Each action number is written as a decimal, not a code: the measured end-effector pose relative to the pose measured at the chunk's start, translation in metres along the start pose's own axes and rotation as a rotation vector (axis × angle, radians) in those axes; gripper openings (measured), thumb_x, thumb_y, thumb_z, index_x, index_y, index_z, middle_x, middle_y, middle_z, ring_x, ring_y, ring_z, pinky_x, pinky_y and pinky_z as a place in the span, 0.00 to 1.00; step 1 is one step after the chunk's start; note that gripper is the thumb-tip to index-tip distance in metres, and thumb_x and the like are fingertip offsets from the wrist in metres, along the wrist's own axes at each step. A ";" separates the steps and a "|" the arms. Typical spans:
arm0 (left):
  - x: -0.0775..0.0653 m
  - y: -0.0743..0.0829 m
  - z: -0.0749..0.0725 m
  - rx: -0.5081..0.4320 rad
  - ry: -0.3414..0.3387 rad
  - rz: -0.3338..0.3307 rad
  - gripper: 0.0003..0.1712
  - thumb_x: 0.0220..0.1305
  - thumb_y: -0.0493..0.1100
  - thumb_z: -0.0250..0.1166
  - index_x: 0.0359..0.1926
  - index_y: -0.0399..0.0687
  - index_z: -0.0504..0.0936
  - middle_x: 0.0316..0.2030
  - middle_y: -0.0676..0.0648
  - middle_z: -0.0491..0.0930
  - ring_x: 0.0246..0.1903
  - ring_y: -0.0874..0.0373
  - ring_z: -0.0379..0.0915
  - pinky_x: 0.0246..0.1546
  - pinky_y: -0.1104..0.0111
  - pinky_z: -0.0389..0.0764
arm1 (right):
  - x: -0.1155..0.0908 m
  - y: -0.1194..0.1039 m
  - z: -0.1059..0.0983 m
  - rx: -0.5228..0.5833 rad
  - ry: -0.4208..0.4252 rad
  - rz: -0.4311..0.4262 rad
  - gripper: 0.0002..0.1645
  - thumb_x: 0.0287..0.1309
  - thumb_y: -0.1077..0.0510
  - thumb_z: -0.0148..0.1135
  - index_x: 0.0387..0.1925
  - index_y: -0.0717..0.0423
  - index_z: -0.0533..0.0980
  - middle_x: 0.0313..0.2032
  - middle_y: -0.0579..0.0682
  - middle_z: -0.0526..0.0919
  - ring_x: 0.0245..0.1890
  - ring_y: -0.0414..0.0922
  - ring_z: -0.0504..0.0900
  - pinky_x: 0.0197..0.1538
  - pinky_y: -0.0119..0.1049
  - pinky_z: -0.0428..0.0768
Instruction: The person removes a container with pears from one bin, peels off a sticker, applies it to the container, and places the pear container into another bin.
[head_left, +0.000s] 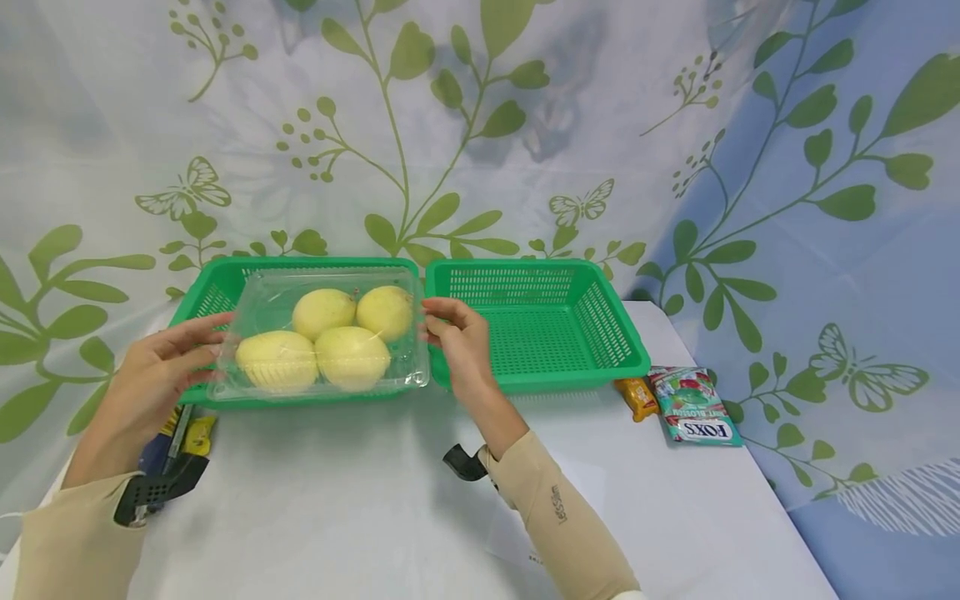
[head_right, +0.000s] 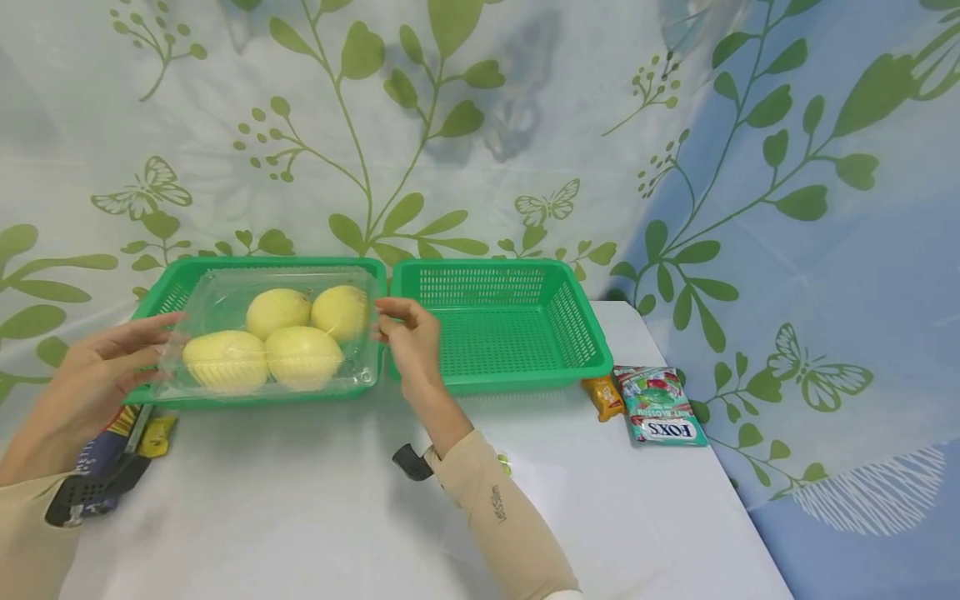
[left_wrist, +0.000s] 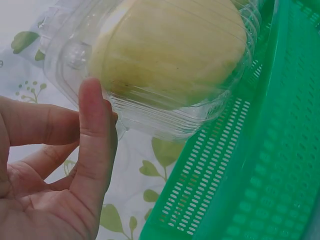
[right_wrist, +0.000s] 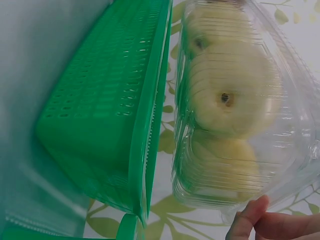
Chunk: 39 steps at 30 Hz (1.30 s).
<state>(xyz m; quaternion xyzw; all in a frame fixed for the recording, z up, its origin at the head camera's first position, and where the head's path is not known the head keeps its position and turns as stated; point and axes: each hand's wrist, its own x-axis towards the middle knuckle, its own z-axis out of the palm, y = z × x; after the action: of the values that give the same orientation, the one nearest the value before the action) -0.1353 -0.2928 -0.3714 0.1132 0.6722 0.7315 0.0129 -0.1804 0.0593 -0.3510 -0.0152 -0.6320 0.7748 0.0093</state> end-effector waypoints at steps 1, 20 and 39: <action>0.000 0.000 0.001 0.002 0.000 0.002 0.27 0.72 0.29 0.55 0.68 0.49 0.75 0.47 0.57 0.82 0.46 0.68 0.78 0.37 0.76 0.84 | -0.001 -0.001 -0.001 0.003 -0.002 0.002 0.14 0.65 0.70 0.59 0.50 0.63 0.81 0.42 0.48 0.83 0.34 0.39 0.83 0.44 0.30 0.86; -0.022 0.002 0.016 0.078 0.011 0.003 0.27 0.72 0.29 0.55 0.68 0.51 0.75 0.47 0.57 0.79 0.44 0.69 0.79 0.36 0.77 0.83 | -0.026 -0.010 -0.019 0.018 -0.059 0.000 0.22 0.67 0.69 0.57 0.61 0.57 0.73 0.42 0.50 0.80 0.32 0.41 0.81 0.42 0.30 0.83; -0.049 0.001 0.032 0.145 0.010 -0.087 0.28 0.73 0.32 0.57 0.70 0.54 0.72 0.49 0.57 0.77 0.39 0.67 0.77 0.34 0.74 0.83 | -0.056 -0.011 -0.040 -0.013 -0.121 0.036 0.28 0.71 0.65 0.54 0.70 0.51 0.68 0.39 0.46 0.76 0.31 0.40 0.78 0.42 0.31 0.79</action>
<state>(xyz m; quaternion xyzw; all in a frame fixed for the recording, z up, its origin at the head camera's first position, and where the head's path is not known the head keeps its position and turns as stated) -0.0819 -0.2697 -0.3755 0.0810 0.7276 0.6804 0.0329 -0.1233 0.0987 -0.3480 0.0204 -0.6359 0.7703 -0.0431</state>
